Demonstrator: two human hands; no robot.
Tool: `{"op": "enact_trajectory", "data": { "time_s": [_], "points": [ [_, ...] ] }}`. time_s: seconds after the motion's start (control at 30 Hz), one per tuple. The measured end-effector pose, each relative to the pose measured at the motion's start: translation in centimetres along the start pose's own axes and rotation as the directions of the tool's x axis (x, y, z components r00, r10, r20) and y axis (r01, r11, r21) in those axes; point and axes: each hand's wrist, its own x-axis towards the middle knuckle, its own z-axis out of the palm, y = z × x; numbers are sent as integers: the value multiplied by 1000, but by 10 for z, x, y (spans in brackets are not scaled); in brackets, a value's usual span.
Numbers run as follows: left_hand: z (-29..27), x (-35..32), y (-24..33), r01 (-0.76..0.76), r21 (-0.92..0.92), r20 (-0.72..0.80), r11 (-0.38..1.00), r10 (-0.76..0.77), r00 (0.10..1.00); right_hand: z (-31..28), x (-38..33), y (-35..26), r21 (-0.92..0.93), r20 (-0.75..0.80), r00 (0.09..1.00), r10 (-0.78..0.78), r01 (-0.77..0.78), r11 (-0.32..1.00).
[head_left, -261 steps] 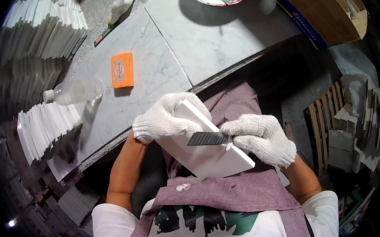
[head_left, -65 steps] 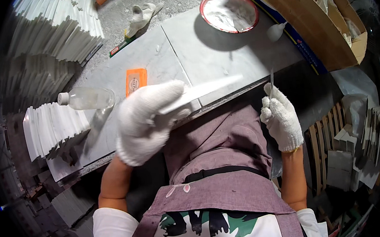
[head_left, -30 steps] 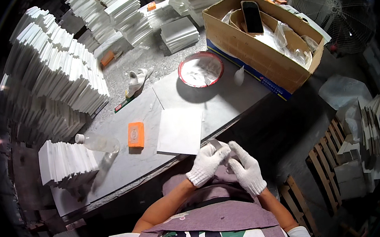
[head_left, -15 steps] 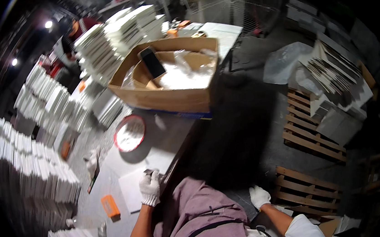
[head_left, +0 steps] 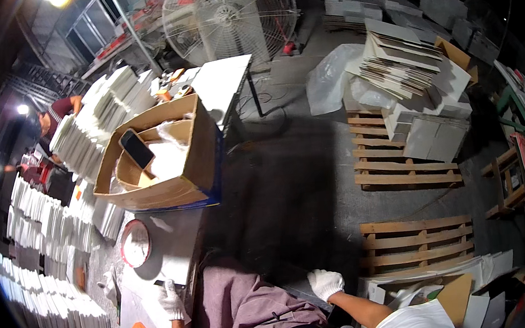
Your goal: The person scrapes the edges of white rectangular tiles with a metal scraper, then places them into a cardboard box. The person repeats this process for multiple tiles, occasionally wiping the scraper on a cloth.
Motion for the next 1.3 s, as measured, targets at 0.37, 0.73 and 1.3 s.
{"op": "enact_trajectory", "data": {
  "time_s": [0.37, 0.73, 1.3],
  "points": [
    [-8, 12, -22, -1, 238, -71, 971, 18, 997, 19, 0, 6, 145, -116, 991, 69, -52, 988],
    [38, 5, 44, 91, 130, 27, 987, -95, 995, 89, 6, 28, 263, -168, 881, 442, -392, 882],
    [292, 89, 164, -268, -123, 665, 956, 280, 693, -32, 4, -10, 240, -148, 863, 483, -442, 864]
  ]
}}
